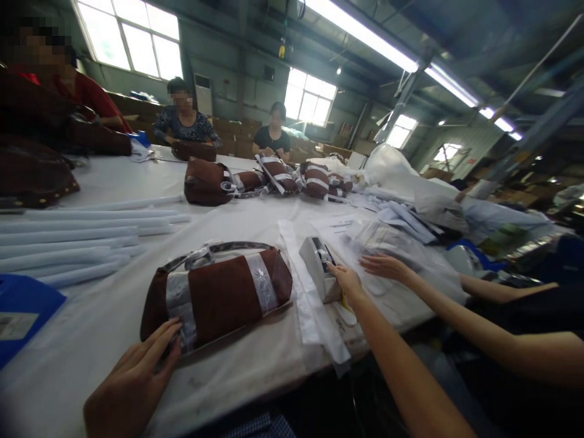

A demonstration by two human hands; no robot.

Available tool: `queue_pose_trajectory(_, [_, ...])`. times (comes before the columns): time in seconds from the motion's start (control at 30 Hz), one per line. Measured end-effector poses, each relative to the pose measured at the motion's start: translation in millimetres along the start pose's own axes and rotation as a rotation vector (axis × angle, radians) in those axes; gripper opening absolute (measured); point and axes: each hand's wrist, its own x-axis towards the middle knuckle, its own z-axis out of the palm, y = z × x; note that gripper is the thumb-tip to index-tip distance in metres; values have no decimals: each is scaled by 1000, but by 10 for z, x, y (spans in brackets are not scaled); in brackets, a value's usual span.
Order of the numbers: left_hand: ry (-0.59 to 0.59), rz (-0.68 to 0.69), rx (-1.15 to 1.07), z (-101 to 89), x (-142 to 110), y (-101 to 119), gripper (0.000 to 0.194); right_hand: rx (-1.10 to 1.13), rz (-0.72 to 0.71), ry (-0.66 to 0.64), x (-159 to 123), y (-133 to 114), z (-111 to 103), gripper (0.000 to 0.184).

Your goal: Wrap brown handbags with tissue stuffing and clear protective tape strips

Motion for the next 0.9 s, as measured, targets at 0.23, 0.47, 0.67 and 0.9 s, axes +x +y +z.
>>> queue_pose_trajectory(0.23, [-1, -10, -1, 7, -4, -10, 37, 293, -18, 143, -197, -151, -31, 41])
queue_pose_trajectory(0.47, [19, -6, 15, 21, 3, -1, 45, 353, 3, 237, -790, -42, -270, 40])
queue_pose_trajectory(0.67, [-26, -8, 36, 11, -22, -20, 54, 480, 141, 170, -1026, 121, -311, 42])
queue_pose_trajectory(0.9, [-57, -39, 14, 12, -29, -30, 54, 156, 61, 103, -928, 451, -306, 52])
